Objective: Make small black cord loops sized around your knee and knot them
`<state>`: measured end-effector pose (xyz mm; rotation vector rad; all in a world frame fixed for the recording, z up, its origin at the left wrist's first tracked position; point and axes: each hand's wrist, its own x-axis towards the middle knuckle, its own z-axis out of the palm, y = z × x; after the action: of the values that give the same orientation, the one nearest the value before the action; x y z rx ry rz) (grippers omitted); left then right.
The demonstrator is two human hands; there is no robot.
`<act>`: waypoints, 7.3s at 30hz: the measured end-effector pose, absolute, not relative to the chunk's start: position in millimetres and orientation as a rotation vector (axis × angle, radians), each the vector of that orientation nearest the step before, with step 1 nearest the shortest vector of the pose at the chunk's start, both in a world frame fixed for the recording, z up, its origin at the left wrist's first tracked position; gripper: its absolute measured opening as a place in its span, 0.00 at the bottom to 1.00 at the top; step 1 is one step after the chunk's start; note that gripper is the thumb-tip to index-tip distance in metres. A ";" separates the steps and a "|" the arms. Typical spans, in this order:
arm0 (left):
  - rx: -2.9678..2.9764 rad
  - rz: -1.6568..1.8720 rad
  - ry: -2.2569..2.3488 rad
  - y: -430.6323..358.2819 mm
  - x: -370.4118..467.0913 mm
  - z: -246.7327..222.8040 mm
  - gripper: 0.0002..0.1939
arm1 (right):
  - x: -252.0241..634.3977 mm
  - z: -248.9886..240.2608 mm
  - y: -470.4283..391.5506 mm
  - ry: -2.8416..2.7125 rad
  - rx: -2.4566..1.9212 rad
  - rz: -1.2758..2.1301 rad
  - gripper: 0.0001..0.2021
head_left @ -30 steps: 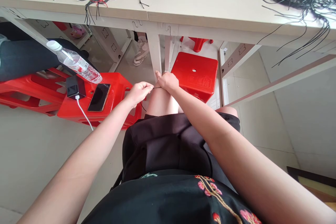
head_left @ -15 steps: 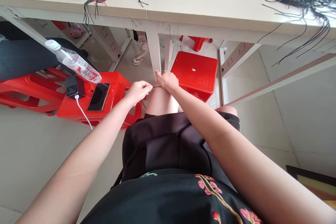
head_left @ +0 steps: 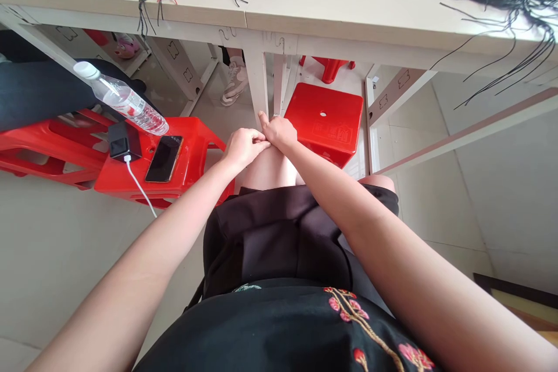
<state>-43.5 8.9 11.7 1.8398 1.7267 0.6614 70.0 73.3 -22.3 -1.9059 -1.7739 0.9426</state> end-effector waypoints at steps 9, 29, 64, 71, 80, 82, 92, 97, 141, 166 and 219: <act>1.380 0.762 1.640 12.6 -34.9 12.0 0.06 | 78.5 -21.9 75.6 -1.660 -1.707 1.088 0.32; 0.431 0.865 0.981 -39.5 -2.9 75.4 0.06 | 114.5 28.3 -44.7 -0.728 -0.680 1.630 0.11; 1.120 1.146 1.224 -70.9 -5.0 64.1 0.10 | 119.5 43.4 -61.8 -0.762 -0.828 1.713 0.11; 0.996 1.111 1.193 -75.5 -4.0 70.2 0.09 | 124.1 40.1 -62.8 -0.774 -0.729 1.778 0.14; 0.875 1.077 1.168 -80.4 -5.3 68.9 0.08 | 120.3 44.9 -69.1 -0.941 -0.791 1.567 0.13; 0.823 1.072 1.154 -80.4 -5.4 68.0 0.08 | 118.7 44.8 -70.1 -0.922 -0.776 1.568 0.13; 0.868 1.108 1.129 -81.7 -4.7 66.6 0.06 | 119.6 47.7 -71.4 -0.907 -0.723 1.609 0.11; 0.675 1.106 1.106 -79.9 -1.8 67.8 0.06 | 114.4 45.7 -71.5 -0.791 -0.691 1.649 0.10; 0.251 1.197 1.022 -76.5 -2.4 59.8 0.08 | 129.3 42.5 -79.6 -0.314 -0.425 1.929 0.07; 0.697 1.294 1.077 -93.1 18.0 65.3 0.13 | 120.8 37.3 -99.9 -1.249 -0.858 1.212 0.13; 1.423 1.217 1.420 -105.0 -20.5 63.4 0.07 | 146.8 38.9 -98.2 -1.189 -0.981 1.480 0.10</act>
<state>-20.5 -105.0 63.4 1.4233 1.4197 1.2171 146.8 -98.2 38.9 -0.9808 -1.1894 1.4802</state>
